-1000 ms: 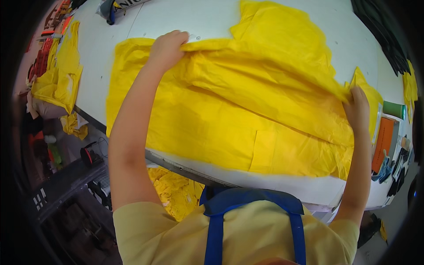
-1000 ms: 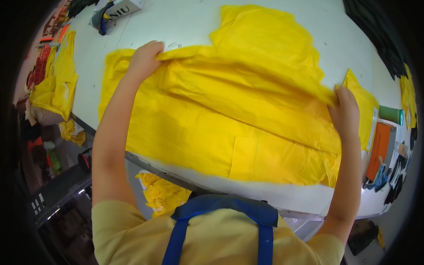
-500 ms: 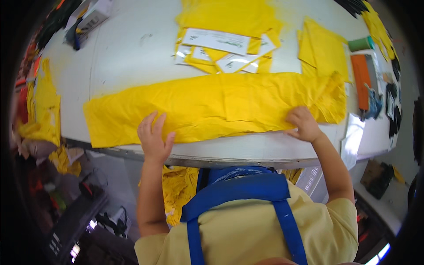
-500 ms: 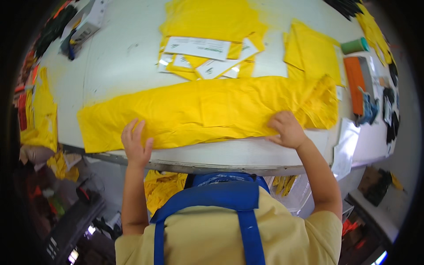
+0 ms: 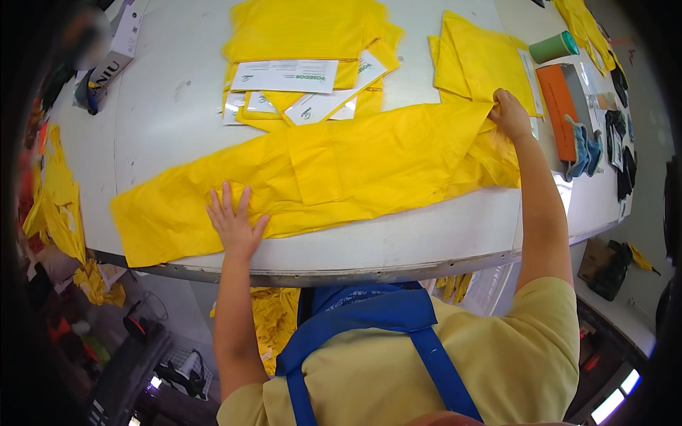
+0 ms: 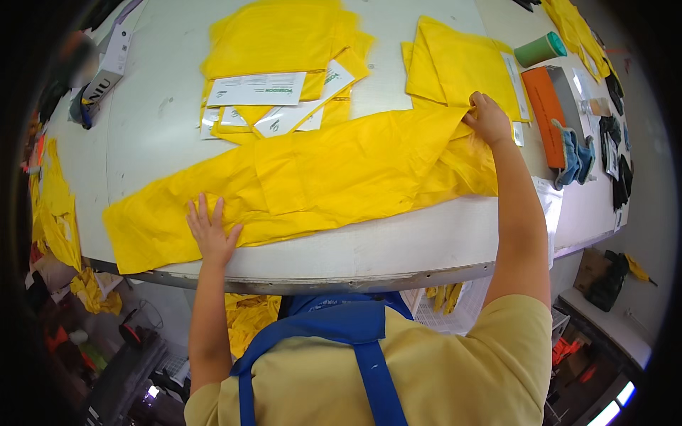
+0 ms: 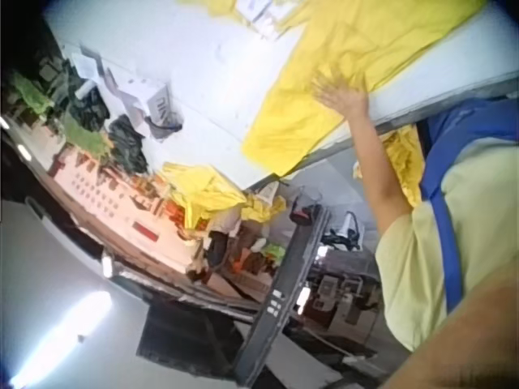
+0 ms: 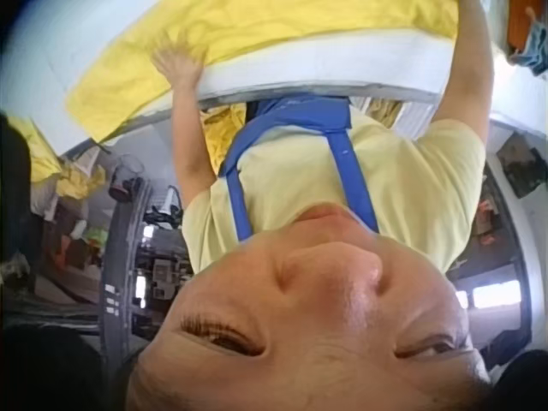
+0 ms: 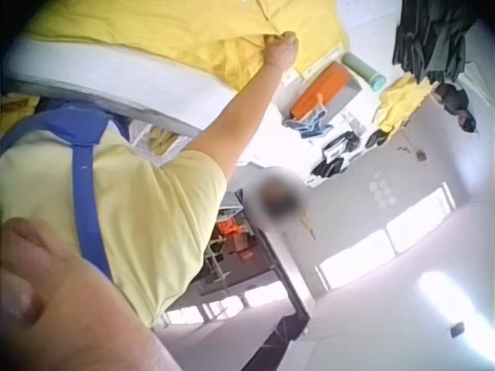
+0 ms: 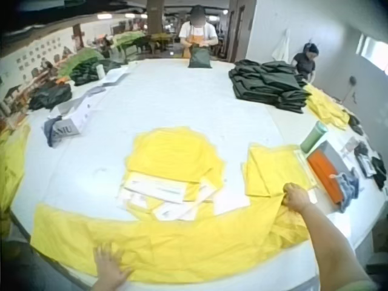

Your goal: The person folds a yellow raincoat on a table, smoothing and aligning the fabric, then places it into a clear plastic bag. The person uses shears to trim loose threads before folding.

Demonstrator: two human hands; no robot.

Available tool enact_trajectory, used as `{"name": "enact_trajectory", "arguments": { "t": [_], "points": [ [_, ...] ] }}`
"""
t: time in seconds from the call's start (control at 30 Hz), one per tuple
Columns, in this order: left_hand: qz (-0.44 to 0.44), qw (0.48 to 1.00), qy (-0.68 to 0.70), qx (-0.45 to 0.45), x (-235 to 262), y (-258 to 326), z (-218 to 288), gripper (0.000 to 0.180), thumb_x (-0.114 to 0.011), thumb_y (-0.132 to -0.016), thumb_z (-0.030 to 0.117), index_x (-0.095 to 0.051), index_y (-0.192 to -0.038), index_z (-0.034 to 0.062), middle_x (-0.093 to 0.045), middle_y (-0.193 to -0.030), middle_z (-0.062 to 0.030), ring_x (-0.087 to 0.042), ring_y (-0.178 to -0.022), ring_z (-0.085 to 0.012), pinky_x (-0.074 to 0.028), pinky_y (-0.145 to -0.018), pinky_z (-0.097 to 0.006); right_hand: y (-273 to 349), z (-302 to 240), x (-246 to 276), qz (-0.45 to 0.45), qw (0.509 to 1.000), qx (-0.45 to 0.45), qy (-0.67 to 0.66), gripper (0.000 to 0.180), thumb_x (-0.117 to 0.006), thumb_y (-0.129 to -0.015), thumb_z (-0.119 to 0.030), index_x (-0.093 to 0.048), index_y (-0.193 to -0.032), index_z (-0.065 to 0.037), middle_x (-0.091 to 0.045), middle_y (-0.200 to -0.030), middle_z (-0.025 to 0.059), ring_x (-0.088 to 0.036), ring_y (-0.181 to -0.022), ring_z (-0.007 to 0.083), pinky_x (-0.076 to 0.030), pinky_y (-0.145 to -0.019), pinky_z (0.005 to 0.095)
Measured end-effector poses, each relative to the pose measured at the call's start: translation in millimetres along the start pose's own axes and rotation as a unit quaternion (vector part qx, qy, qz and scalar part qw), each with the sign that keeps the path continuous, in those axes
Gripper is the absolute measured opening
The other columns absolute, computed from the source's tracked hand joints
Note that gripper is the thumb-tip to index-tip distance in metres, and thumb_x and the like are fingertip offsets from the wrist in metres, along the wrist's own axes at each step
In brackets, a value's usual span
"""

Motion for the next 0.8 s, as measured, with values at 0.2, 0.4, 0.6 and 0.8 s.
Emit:
{"name": "enact_trajectory", "arguments": {
  "t": [0.2, 0.4, 0.6, 0.8],
  "points": [
    [0.008, 1.0, -0.012, -0.004, -4.9, 2.5, -0.6, 0.068, -0.066, -0.075, 0.047, -0.045, -0.135, 0.0234, -0.023, -0.151, -0.0126, -0.015, -0.138, -0.0427, -0.013, -0.107, -0.061, 17.4, 10.9, 32.7, -0.024, 0.989, 0.133, -0.056, 0.027, -0.064, -0.072, -0.011, -0.052, -0.095, -0.007, -0.058, -0.092, 0.0119, -0.056, -0.094, 0.0339, -0.046, -0.079, 0.0404],
    [0.027, 0.999, 0.027, -0.023, -9.3, -4.1, 0.6, 0.07, -0.066, -0.074, 0.05, -0.045, -0.135, 0.0254, -0.023, -0.151, -0.0126, -0.016, -0.137, -0.0429, -0.014, -0.107, -0.062, 16.2, 53.0, -8.5, 0.044, 0.988, 0.135, 0.054, 0.027, -0.058, -0.065, 0.005, -0.059, -0.091, -0.004, -0.059, -0.093, 0.0167, -0.055, -0.095, 0.0366, -0.046, -0.082, 0.0428],
    [-0.002, 1.0, 0.0, 0.024, 1.6, 2.3, -3.5, 0.069, -0.064, -0.074, 0.055, -0.043, -0.136, 0.0318, -0.022, -0.151, -0.0071, -0.015, -0.138, -0.0387, -0.013, -0.108, -0.061, 36.6, -143.7, 59.9, -0.028, 0.976, 0.195, -0.095, 0.075, -0.07, -0.069, -0.011, -0.04, -0.138, -0.013, -0.019, -0.152, 0.0162, -0.012, -0.141, 0.0368, -0.012, -0.114, 0.0492],
    [-0.039, 0.998, 0.037, 0.017, 2.3, 8.6, -23.0, 0.071, -0.06, -0.08, 0.053, -0.036, -0.141, 0.0274, -0.022, -0.152, -0.0079, -0.015, -0.14, -0.0325, -0.011, -0.11, -0.059, 118.9, -358.0, -46.4, -0.068, 0.951, 0.286, -0.091, 0.062, -0.062, -0.081, -0.038, -0.043, -0.138, -0.023, -0.02, -0.153, 0.0095, -0.008, -0.141, 0.0401, 0.001, -0.11, 0.0607]
  ]
}}
Point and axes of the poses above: each hand's wrist, its own y-axis away from the middle knuckle, its own x-axis out of the back of the hand, z = x × y, the point moved 6 cm from there along -y, towards the middle knuckle
